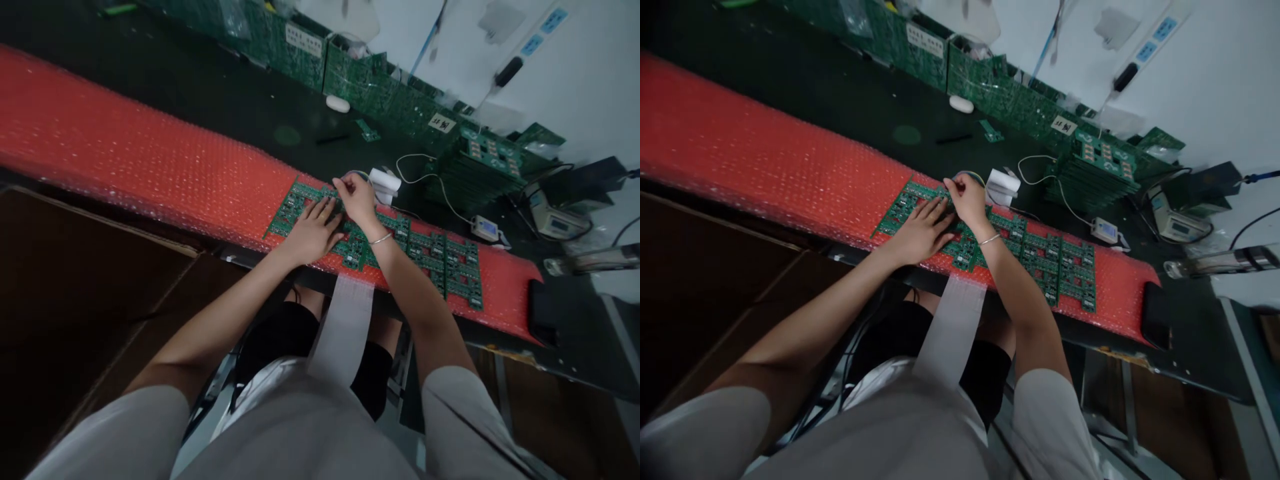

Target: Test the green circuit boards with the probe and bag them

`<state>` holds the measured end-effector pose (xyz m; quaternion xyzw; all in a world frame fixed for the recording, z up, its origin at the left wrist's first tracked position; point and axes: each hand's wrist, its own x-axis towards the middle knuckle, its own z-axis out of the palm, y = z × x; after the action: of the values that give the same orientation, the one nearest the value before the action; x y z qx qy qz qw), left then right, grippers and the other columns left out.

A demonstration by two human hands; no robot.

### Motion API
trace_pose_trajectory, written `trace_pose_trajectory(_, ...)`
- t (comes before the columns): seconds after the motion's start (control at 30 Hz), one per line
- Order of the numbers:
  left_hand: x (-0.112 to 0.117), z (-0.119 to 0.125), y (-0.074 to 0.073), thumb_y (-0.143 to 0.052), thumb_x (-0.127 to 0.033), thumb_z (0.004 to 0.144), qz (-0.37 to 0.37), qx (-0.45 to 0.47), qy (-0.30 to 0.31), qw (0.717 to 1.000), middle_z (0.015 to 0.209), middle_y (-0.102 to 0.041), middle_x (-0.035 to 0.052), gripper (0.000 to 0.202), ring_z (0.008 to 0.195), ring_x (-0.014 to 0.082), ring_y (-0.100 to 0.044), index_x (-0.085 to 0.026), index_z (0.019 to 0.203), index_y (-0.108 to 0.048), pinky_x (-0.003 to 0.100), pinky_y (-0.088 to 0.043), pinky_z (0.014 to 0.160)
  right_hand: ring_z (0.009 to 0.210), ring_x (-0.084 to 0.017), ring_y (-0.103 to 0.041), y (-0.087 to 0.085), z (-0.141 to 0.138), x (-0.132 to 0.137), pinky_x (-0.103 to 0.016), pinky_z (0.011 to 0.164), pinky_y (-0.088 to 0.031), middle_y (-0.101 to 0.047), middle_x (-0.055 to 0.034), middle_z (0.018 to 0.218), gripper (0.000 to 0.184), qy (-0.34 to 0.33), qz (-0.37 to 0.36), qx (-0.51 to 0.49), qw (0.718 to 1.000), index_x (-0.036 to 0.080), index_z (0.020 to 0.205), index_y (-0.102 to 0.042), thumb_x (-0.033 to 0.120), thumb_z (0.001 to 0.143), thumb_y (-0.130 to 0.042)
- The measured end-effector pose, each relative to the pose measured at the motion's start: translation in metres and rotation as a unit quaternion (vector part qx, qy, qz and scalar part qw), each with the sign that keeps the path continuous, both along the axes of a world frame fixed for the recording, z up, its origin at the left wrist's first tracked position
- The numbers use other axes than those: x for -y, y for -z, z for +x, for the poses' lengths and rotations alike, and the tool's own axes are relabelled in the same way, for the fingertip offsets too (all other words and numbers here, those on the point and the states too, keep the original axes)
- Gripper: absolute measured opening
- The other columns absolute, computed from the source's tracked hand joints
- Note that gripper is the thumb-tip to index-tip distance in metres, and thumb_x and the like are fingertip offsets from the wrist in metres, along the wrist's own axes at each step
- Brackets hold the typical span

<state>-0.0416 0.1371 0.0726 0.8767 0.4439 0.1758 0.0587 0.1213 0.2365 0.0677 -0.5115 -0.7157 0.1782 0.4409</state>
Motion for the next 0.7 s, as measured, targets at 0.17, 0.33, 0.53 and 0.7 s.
trace_pose_trajectory(0.17, 0.023, -0.028, 0.009, -0.05, -0.051, 0.102, 0.014, -0.033, -0.062, 0.997, 0.165, -0.037, 0.0214, 0.063, 0.156, 0.0392, -0.03, -0.01, 0.149, -0.055, 0.057, -0.026, 0.128, 0.069, -0.017, -0.056, -0.003, -0.022, -0.009, -0.03, 0.073, -0.043, -0.06, 0.0002, 0.07, 0.035, -0.011, 0.009, 0.071, 0.997, 0.023, 0.074, -0.052, 0.045, 0.101, -0.059)
trace_pose_trajectory(0.33, 0.027, -0.034, 0.015, -0.049, -0.057, 0.101, 0.041, -0.051, -0.085, 0.994, 0.164, -0.041, 0.0185, 0.065, 0.155, 0.0376, -0.034, -0.014, 0.15, -0.056, 0.054, -0.029, 0.127, 0.071, -0.018, -0.059, -0.004, -0.03, -0.007, -0.029, 0.073, -0.043, -0.063, -0.0006, 0.072, 0.029, -0.007, 0.003, 0.111, 0.994, 0.023, 0.076, -0.055, 0.036, 0.101, -0.06)
trace_pose_trajectory(0.53, 0.024, -0.04, 0.018, -0.05, -0.057, 0.101, 0.049, -0.051, -0.076, 0.995, 0.163, -0.042, 0.0191, 0.064, 0.154, 0.0378, -0.035, -0.014, 0.149, -0.057, 0.054, -0.031, 0.126, 0.077, -0.018, -0.063, -0.004, -0.034, -0.006, -0.028, 0.076, -0.044, -0.068, -0.0026, 0.079, 0.022, 0.004, -0.006, 0.141, 0.99, 0.021, 0.081, -0.061, 0.031, 0.101, -0.061)
trace_pose_trajectory(0.7, 0.018, -0.047, 0.026, -0.051, -0.059, 0.1, 0.057, -0.014, -0.054, 0.997, 0.164, -0.04, 0.0179, 0.065, 0.155, 0.0375, -0.033, -0.017, 0.149, -0.057, 0.057, -0.032, 0.126, 0.078, -0.02, -0.065, -0.002, -0.034, -0.007, -0.028, 0.077, -0.045, -0.069, -0.0027, 0.081, 0.018, 0.007, -0.007, 0.156, 0.988, 0.022, 0.083, -0.063, 0.03, 0.1, -0.062)
